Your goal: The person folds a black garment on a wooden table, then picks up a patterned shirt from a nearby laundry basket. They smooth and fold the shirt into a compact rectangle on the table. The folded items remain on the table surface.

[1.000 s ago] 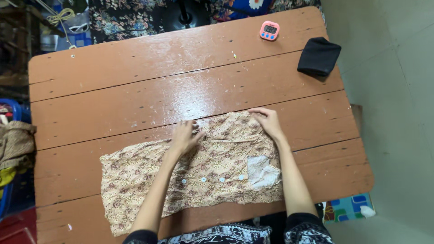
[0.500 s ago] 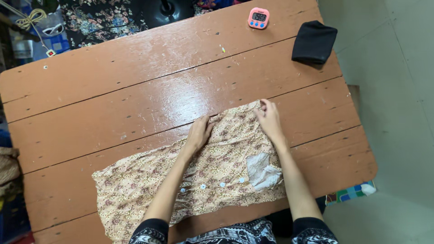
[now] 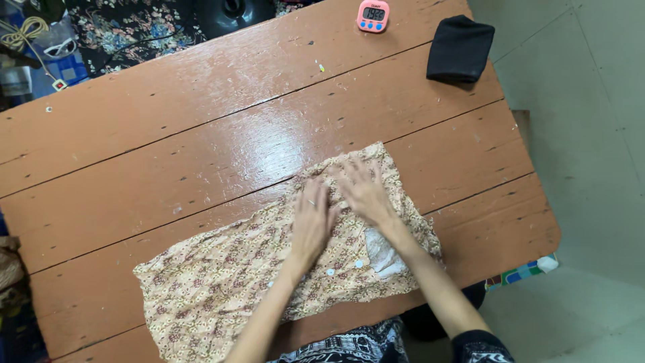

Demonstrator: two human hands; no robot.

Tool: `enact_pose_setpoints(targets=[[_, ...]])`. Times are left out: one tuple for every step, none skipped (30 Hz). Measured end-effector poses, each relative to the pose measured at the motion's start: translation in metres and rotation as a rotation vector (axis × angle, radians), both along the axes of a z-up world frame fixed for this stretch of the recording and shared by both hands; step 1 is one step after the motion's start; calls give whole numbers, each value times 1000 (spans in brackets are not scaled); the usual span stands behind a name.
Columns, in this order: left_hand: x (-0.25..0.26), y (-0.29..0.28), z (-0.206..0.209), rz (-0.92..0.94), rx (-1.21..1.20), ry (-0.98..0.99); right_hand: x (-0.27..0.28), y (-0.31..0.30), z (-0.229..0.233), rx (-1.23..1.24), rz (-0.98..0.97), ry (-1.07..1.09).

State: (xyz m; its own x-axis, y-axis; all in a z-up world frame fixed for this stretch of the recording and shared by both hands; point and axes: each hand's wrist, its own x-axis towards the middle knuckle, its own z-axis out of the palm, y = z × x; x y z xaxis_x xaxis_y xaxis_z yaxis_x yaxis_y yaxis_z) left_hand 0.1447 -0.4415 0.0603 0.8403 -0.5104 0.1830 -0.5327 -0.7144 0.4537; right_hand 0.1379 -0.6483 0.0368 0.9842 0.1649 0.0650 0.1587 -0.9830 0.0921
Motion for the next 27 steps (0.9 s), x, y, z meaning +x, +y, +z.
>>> enact_pose_setpoints(targets=[[-5, 2, -4, -72, 107, -43, -2, 3, -4, 125, 55, -21], [-12, 7, -8, -147, 217, -79, -7, 4, -7, 253, 107, -36], [-16, 17, -11, -141, 257, -84, -10, 2, -10, 302, 33, 17], [-13, 31, -14, -132, 293, -97, -7, -5, -11, 347, -39, 62], [-12, 42, -16, -124, 330, -109, -2, -12, -12, 391, -111, 109], [-13, 49, -18, -98, 342, -108, 1, -17, -12, 385, -121, 97], [-12, 54, -18, -73, 353, -107, 5, -21, -11, 378, -131, 86], [-9, 57, -17, -53, 360, -113, 7, -25, -7, 369, -148, 66], [-10, 60, -14, -1, 332, -104, 3, -29, -2, 371, -150, 34], [-9, 59, -9, 51, 304, -100, -1, -32, 6, 375, -151, -4], [-8, 57, -4, 103, 274, -97, -5, -34, 13, 377, -153, -42], [-10, 59, 2, 96, 284, -85, -20, -32, 19, 479, -262, -84], [-13, 55, 7, 90, 293, -73, -40, -34, 27, 580, -372, -126], [-15, 49, 11, 84, 302, -63, -64, -38, 35, 705, -419, -203], [-17, 43, 16, 7, 255, 1, -92, -39, 44, 829, -466, -281], [-18, 32, 20, -69, 199, 62, -115, -38, 50, 791, -551, -282], [-18, 22, 23, -144, 144, 123, -138, -35, 54, 753, -635, -281], [-21, 13, 25, -195, 99, 108, -163, -30, 56, 800, -665, -263], [-23, 4, 25, -247, 53, 93, -183, -25, 56, 848, -696, -245], [-23, -7, 25, -298, 4, 76, -197, -19, 52, 923, -812, -161], [-22, -18, 23, -330, 22, 110, -210, -14, 48, 998, -927, -76], [-22, -28, 19, -363, 39, 147, -221, -7, 44, 1071, -1043, 14], [-22, -37, 15, -396, 56, 184, -227, 0, 40, 1102, -974, -30], [-19, -45, 10, -376, 75, 186, -227, 7, 34, 1131, -901, -74], [-16, -53, 3, -357, 93, 187, -227, 12, 29, 1157, -827, -118], [-15, -59, -5, -336, 112, 192, -225, 19, 25, 1151, -881, -82], [-12, -63, -14, -338, 101, 329, -218, 26, 21, 1145, -934, -45]])
